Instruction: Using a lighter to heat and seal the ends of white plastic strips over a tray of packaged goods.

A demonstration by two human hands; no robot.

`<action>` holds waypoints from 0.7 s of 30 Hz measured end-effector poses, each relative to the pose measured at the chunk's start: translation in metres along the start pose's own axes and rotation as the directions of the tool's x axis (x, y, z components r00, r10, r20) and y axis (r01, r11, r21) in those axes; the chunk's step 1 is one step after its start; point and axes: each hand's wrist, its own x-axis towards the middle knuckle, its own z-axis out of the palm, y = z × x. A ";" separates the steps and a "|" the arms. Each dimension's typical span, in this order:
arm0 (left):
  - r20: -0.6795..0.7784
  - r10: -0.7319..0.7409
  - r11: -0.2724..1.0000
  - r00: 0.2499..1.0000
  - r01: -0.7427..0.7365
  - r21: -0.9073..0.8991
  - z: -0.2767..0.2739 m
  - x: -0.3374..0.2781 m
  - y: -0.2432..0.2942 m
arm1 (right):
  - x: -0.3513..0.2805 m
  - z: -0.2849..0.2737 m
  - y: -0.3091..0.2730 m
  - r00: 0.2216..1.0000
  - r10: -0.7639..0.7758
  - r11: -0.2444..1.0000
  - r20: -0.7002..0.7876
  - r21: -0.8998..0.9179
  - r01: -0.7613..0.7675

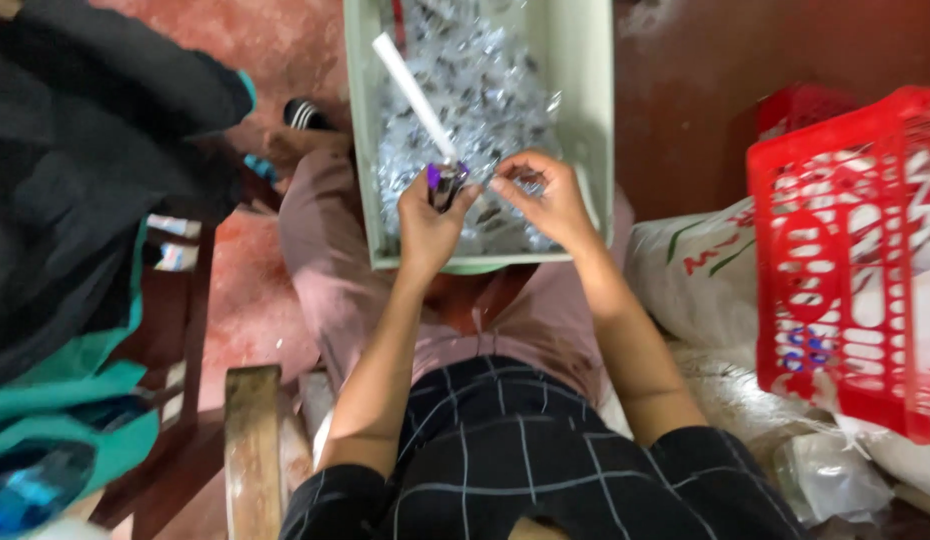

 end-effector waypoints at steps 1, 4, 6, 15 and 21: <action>0.026 -0.006 1.000 1.000 0.007 -0.014 -0.002 -0.003 0.005 | -0.001 0.000 -0.001 0.998 -0.039 0.999 0.052 -0.025 0.041; 0.059 0.008 1.000 0.998 -0.008 -0.012 -0.001 -0.004 0.018 | -0.004 0.001 -0.009 0.992 -0.058 0.998 0.113 0.008 0.057; 0.058 0.009 1.000 0.998 -0.008 -0.030 0.001 0.000 0.001 | -0.003 0.000 -0.010 0.991 -0.044 0.999 0.129 0.025 0.042; 0.059 -0.006 0.997 0.998 0.010 -0.073 -0.003 -0.001 -0.002 | -0.003 0.001 -0.021 0.982 0.017 1.000 0.189 -0.023 -0.013; 0.088 -0.045 0.997 0.995 0.050 -0.057 -0.002 -0.005 -0.005 | -0.005 0.000 -0.016 0.994 -0.013 1.000 0.111 0.004 0.012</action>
